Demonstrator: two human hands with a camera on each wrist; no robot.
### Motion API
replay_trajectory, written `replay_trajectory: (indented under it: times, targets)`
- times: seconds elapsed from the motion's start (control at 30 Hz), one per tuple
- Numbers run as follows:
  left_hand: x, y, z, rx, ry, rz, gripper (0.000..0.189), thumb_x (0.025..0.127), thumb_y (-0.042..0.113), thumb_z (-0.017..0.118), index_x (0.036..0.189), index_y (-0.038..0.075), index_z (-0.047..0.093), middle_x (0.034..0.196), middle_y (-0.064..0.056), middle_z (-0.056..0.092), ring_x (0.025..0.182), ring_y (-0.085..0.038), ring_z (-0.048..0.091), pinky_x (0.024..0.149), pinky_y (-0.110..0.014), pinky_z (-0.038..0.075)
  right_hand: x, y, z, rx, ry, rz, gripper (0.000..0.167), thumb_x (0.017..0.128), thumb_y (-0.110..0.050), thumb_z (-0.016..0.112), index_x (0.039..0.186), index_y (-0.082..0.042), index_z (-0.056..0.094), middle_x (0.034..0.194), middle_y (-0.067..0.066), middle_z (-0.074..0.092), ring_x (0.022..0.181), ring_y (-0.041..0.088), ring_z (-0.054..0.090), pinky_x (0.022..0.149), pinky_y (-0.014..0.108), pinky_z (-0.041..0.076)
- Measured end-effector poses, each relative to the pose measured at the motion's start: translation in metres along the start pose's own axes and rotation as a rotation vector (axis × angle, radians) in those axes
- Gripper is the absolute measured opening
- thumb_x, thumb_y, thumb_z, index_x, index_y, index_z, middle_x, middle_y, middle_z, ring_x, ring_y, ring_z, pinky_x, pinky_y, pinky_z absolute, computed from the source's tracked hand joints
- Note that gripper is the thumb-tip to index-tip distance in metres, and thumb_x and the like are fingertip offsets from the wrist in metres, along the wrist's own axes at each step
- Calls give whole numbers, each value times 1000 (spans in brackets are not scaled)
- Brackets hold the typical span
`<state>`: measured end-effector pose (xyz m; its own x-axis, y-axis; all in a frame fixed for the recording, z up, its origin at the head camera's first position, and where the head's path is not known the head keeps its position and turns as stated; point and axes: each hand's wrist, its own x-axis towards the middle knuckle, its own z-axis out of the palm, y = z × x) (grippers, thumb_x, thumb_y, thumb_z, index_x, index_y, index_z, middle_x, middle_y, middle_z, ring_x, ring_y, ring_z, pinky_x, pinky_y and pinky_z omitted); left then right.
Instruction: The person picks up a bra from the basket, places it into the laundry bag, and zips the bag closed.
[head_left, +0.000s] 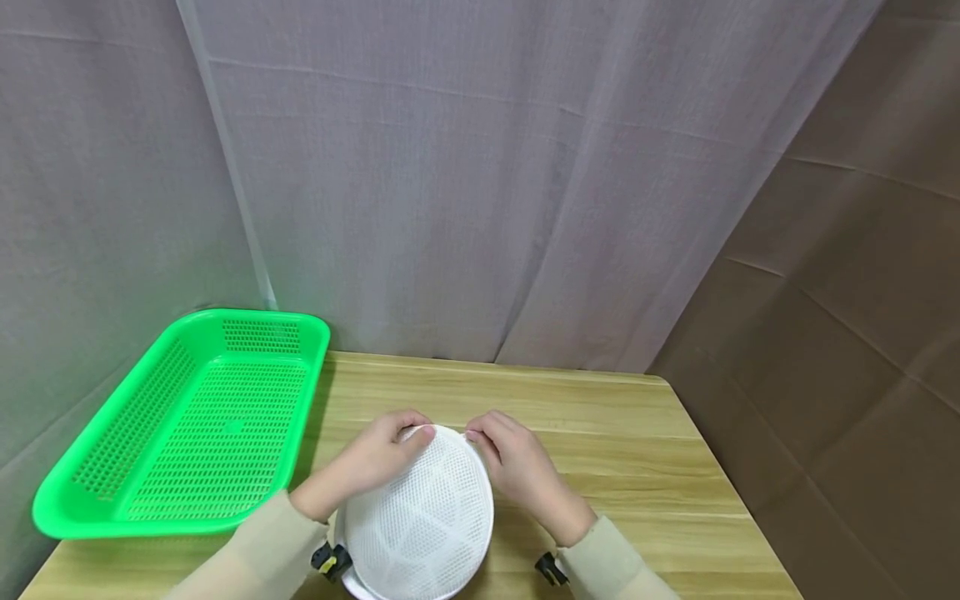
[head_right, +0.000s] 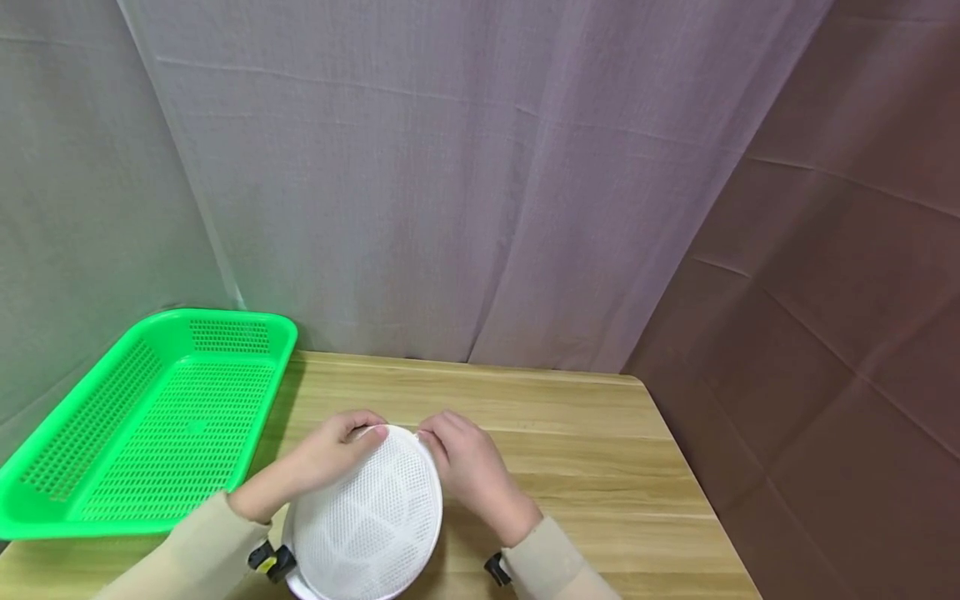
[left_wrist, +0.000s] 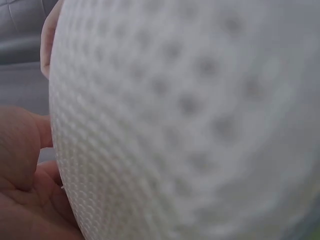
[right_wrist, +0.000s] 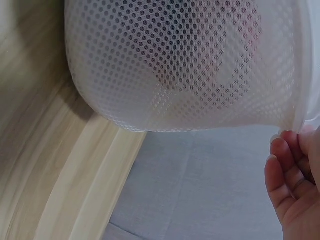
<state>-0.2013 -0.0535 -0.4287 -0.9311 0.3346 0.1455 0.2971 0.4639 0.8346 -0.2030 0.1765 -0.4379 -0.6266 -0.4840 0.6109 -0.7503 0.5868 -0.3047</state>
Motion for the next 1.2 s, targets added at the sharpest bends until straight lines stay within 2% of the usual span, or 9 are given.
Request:
replay_trajectory:
  times: [0.2, 0.43, 0.7, 1.2]
  targets:
    - [-1, 2, 3, 23, -16, 49, 14, 96, 21, 60, 99, 10, 69, 99, -1, 66, 98, -19, 60, 88, -45, 47, 0, -2, 2, 16, -10, -9, 9, 98, -17, 58, 95, -15, 66, 89, -8, 61, 78, 5, 56, 66, 23, 50]
    - [-1, -4, 4, 14, 8, 55, 7, 94, 14, 63, 96, 10, 68, 96, 0, 67, 95, -18, 60, 86, -43, 48, -2, -4, 1, 19, -31, 8, 6, 97, -15, 60, 96, -15, 66, 90, -10, 61, 79, 2, 55, 67, 20, 49]
    - [-2, -8, 0, 10, 36, 22, 7, 95, 15, 62, 94, 12, 68, 91, 2, 66, 88, -15, 58, 80, -38, 49, -5, 0, 3, 10, -24, 3, 6, 96, -16, 60, 95, -15, 66, 90, -10, 61, 80, 3, 57, 70, 20, 50]
    - [-4, -11, -3, -15, 101, -42, 8, 95, 17, 62, 92, 14, 68, 87, 4, 64, 85, -14, 57, 81, -39, 47, -7, 1, 2, 10, -37, 12, 5, 93, -11, 65, 95, -15, 67, 88, -9, 62, 78, 2, 55, 68, 21, 50]
